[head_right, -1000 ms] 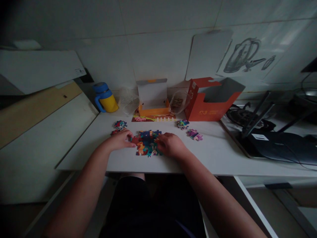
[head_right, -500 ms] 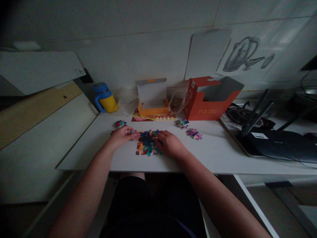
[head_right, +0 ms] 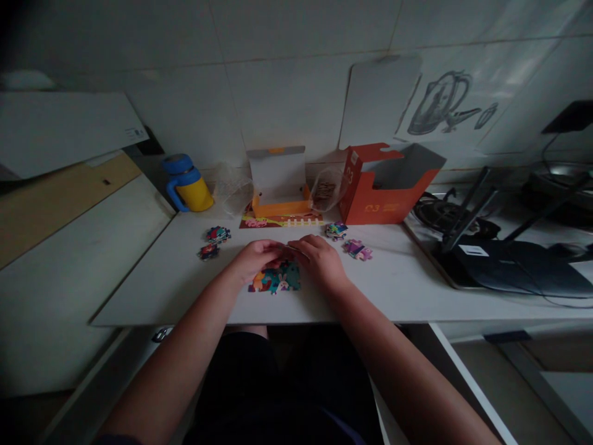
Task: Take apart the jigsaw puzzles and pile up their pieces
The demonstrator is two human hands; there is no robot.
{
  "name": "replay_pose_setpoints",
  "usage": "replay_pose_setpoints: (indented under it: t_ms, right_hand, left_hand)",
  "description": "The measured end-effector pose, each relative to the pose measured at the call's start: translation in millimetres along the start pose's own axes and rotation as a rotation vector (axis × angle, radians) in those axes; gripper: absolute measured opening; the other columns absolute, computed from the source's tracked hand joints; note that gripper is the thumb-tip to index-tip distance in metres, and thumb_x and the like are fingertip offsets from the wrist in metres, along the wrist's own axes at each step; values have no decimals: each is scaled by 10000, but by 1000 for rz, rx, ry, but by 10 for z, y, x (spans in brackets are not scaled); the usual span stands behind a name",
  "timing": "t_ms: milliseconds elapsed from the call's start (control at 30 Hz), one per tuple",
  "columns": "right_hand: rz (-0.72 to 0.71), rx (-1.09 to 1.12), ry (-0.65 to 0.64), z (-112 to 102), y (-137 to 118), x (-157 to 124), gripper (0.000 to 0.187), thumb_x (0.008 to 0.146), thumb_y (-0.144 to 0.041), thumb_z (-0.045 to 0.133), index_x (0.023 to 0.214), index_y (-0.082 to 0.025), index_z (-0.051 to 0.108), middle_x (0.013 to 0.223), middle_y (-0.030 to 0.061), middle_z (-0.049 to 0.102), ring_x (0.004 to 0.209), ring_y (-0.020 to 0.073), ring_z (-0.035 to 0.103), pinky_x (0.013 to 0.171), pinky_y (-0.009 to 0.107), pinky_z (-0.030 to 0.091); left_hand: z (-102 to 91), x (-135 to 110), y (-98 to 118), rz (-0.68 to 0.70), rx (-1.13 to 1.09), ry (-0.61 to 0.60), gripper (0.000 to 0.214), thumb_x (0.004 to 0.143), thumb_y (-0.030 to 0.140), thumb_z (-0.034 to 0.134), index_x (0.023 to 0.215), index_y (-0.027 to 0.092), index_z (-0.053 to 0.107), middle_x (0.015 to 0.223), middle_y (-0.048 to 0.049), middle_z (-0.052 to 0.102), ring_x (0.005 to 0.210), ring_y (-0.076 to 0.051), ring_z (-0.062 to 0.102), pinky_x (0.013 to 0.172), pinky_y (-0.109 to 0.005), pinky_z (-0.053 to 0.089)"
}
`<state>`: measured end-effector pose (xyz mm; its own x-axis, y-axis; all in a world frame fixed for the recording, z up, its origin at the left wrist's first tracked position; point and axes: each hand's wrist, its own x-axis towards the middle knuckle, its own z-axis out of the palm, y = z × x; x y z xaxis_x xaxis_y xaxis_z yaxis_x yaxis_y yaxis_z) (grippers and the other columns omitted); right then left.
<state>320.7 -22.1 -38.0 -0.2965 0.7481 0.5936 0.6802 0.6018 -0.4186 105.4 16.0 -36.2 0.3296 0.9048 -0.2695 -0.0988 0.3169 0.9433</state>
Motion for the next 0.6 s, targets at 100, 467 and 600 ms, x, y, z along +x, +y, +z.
replay_pose_setpoints:
  t_ms: [100,467,600]
  right_hand:
    - [-33,7,-79,4,8,3,292,1044,-303,607,1289,-315,765,1105,98,728,993,253,681,898,384,554]
    - [-184,56,-208,72,-119,-32,401,1011,-353,663,1403,-270,663,1383,131,676,1208,306,649,1053,498,553]
    - [-114,144,-102,-1,-155,-38,319,1049,-349,595,1356,-280,649,1358,110,679,1231,267,653,1075,464,542]
  left_hand:
    - [21,-33,-53,-17,-119,-37,165,872,118,800,1033,124,759,901,-89,786,708,-130,731,685,-244,604]
    - [2,-127,-76,74,-227,-29,245,827,140,856,1046,126,750,1032,-85,771,917,-164,741,828,-286,619]
    - [-30,-94,-87,122,-195,16,374,795,137,873,1131,146,707,1033,-82,778,877,-163,745,814,-294,603]
